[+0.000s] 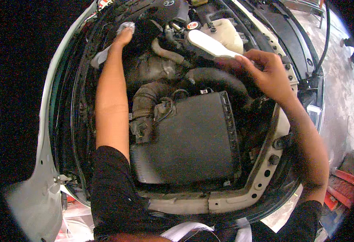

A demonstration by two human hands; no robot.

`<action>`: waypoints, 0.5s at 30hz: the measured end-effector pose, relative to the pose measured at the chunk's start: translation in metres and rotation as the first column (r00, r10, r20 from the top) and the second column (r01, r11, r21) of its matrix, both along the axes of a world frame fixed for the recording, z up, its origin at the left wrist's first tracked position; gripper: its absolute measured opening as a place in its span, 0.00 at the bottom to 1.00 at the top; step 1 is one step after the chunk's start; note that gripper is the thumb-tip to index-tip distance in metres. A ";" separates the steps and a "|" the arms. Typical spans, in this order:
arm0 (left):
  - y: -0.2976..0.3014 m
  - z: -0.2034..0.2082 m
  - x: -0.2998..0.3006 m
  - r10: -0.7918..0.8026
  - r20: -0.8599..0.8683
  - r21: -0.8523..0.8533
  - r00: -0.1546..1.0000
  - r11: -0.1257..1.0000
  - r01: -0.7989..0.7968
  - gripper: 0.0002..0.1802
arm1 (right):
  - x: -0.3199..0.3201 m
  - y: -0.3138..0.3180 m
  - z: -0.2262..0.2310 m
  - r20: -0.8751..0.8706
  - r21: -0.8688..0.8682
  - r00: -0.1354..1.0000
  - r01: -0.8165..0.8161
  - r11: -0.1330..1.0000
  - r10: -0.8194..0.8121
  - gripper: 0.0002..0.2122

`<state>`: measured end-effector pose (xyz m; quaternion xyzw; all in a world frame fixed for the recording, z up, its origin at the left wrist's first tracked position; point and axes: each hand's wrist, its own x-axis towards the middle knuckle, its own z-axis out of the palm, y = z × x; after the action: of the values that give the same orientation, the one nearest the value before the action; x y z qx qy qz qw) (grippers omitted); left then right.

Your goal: The person cleans the engine bay of a white car using a white brush and a cloth. They scrub and wipe various components under the hood, including the engine cover and surrounding parts, then briefly remove and replace the engine cover before continuing to clean.

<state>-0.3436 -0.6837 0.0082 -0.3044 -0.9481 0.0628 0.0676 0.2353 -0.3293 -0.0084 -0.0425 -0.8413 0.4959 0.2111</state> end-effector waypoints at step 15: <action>0.134 -0.027 0.217 -0.328 -0.236 0.287 0.915 0.876 0.388 0.24 | 0.017 0.004 0.011 0.064 0.087 0.998 0.003 0.996 -0.009 0.17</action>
<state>-0.1268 -0.5494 -0.0191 -0.4524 -0.8621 -0.0818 0.2132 0.2522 -0.3254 0.0024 -0.0518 -0.8683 0.4565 0.1869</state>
